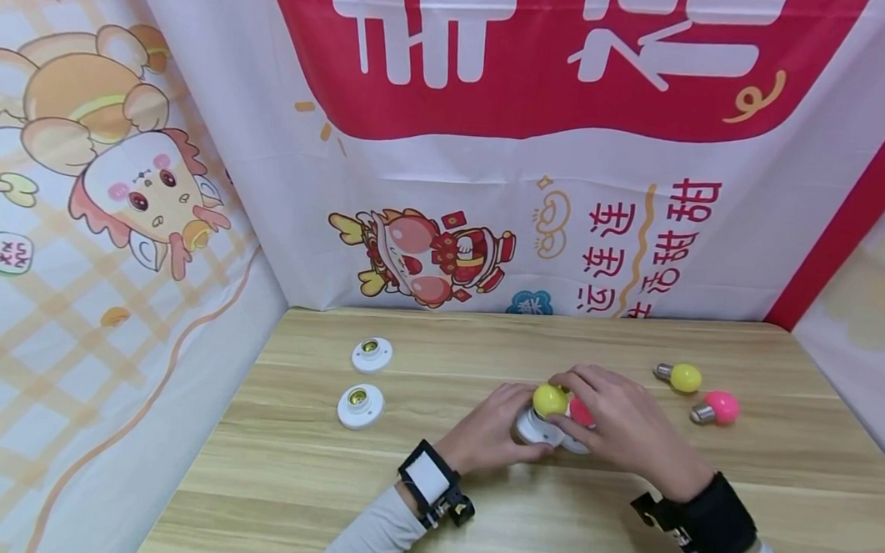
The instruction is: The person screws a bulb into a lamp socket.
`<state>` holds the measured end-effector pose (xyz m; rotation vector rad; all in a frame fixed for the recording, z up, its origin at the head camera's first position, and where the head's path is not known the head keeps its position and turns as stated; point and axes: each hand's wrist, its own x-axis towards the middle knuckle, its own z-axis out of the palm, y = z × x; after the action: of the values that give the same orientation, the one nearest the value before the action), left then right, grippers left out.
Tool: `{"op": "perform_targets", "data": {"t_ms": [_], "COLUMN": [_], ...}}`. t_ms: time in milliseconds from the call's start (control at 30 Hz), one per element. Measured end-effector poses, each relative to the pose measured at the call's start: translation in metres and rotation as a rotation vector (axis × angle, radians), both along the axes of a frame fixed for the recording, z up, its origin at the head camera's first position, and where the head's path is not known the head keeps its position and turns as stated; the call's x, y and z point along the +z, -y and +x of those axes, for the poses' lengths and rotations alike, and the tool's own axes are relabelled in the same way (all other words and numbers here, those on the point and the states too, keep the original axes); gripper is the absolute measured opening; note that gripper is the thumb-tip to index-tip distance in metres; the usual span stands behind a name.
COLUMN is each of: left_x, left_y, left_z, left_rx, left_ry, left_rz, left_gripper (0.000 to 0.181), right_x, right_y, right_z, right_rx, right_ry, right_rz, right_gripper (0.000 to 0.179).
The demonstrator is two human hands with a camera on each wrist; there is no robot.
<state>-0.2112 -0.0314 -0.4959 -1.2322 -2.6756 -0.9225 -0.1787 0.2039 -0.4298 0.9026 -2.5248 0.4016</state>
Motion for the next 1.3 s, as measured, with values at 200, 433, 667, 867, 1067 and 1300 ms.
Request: {"op": "perform_targets", "data": {"t_ms": [200, 433, 667, 867, 1067, 1300], "left_x": [-0.0003, -0.0006, 0.0003, 0.0007, 0.0008, 0.0006], "left_y": [-0.0002, -0.0005, -0.0005, -0.0007, -0.0008, -0.0014], "left_z": [-0.0001, 0.0002, 0.0013, 0.0018, 0.0020, 0.0024], "left_rx": [0.002, -0.008, -0.009, -0.013, -0.017, -0.022], "left_ry": [0.000, -0.003, -0.008, -0.011, 0.005, 0.016], "left_rz": [-0.005, -0.008, -0.006, -0.008, -0.003, 0.005], "left_gripper": [0.075, 0.078, 0.078, 0.079, 0.079, 0.078], "right_x": [0.0026, 0.0062, 0.0063, 0.0051, 0.0037, 0.0023], "right_y": [-0.0018, -0.0014, -0.0013, -0.0017, -0.0016, -0.0004], "right_z": [0.0017, 0.0033, 0.0034, 0.0032, 0.0032, 0.0019], "right_rx": [-0.011, 0.052, 0.048, 0.050, 0.049, 0.030], "right_ry": [0.051, 0.104, 0.100, 0.076, 0.044, 0.040], "right_rz": [0.011, 0.058, 0.062, 0.056, 0.047, 0.042], "right_gripper": [0.063, 0.062, 0.056, 0.056, 0.056, 0.053]}}
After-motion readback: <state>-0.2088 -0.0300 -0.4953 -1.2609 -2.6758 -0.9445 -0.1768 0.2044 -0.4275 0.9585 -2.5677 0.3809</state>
